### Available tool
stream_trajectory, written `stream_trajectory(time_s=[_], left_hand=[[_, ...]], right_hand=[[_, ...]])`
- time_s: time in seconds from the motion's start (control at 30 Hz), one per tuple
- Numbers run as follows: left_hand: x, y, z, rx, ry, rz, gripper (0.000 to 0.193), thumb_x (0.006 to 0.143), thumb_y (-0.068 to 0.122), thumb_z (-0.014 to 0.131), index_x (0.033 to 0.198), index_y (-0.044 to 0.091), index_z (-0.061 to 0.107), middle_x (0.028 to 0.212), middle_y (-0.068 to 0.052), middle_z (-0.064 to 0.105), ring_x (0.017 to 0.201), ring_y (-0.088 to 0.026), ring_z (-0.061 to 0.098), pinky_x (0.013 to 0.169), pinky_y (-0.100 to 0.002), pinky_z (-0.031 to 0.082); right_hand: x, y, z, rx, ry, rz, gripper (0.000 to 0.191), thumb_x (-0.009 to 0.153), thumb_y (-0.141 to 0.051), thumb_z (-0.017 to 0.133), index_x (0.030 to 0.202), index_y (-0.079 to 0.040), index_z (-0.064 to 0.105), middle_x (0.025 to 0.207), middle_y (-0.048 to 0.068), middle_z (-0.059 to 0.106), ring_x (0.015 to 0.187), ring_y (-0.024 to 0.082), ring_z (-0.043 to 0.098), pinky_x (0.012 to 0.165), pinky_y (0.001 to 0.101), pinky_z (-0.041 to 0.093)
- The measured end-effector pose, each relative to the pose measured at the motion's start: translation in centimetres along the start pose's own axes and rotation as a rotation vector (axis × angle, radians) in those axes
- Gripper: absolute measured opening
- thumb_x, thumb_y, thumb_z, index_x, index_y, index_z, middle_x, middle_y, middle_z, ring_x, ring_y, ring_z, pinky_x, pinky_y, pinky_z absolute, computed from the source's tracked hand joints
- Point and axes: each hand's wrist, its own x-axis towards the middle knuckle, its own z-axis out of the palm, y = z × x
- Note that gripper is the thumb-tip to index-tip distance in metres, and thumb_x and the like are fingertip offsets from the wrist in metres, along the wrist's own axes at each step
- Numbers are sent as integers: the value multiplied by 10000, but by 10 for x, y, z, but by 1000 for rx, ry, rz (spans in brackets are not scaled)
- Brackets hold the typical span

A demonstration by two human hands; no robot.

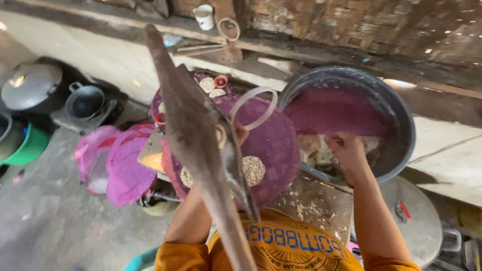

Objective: The person scoops batter from a large basin into a hand-held wooden press, then squeezes the press over a ring mold on a round tray to extrude noodle-like strands into round nests. They lift the ring, place the finished nest with the others on the tray, and repeat the cycle.

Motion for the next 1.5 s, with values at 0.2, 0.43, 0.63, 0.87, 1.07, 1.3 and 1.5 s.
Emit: stream_trajectory(time_s=[0.2,0.43,0.63,0.87,1.07,1.3,1.5], left_hand=[[-52,1,-114,-145,88,84,346,974,132,667,1305,56,605,1119,-104,708,967,-207,683,834,-369,595],[-93,-12,-180,-191,180,94,358,963,115,693,1303,46,605,1118,-102,701,973,-206,678,846,-364,595],[-104,-30,-193,-225,162,84,369,954,101,715,1301,36,606,1118,-101,694,978,-205,674,857,-361,594],[-105,-40,-195,-250,97,64,384,944,84,742,1299,26,607,1117,-99,687,984,-203,670,869,-356,593],[-106,-44,-188,-250,24,73,398,935,69,764,1296,16,607,1116,-98,680,989,-202,666,879,-352,593],[-103,-42,-178,-150,-104,78,415,925,52,791,1294,6,608,1115,-96,673,995,-200,661,891,-348,592],[-73,-111,-85,-143,-187,96,430,916,38,813,1292,-4,609,1114,-95,667,1000,-199,657,902,-344,591]], right_hand=[[39,-34,63,-182,-214,-22,627,920,-492,716,1355,-46,643,1135,162,751,955,249,736,796,389,566],[51,-38,81,-173,-328,160,486,945,-392,788,1112,63,771,920,233,693,758,263,596,661,426,461],[35,-25,89,-175,-240,268,390,963,-277,722,1172,51,727,920,182,720,774,271,647,656,438,480],[-30,7,105,659,-385,590,512,926,-139,620,1348,103,457,1192,236,680,1036,314,713,914,444,590],[-104,35,127,407,-789,589,427,918,-232,698,1260,20,649,1103,187,755,957,285,721,839,419,582],[-85,-11,75,-60,-895,86,408,908,-337,656,1207,-68,719,1027,94,816,847,191,795,768,361,667],[-50,-95,101,235,-408,-441,412,950,-276,703,1285,-67,588,905,58,720,751,100,715,579,249,585]])
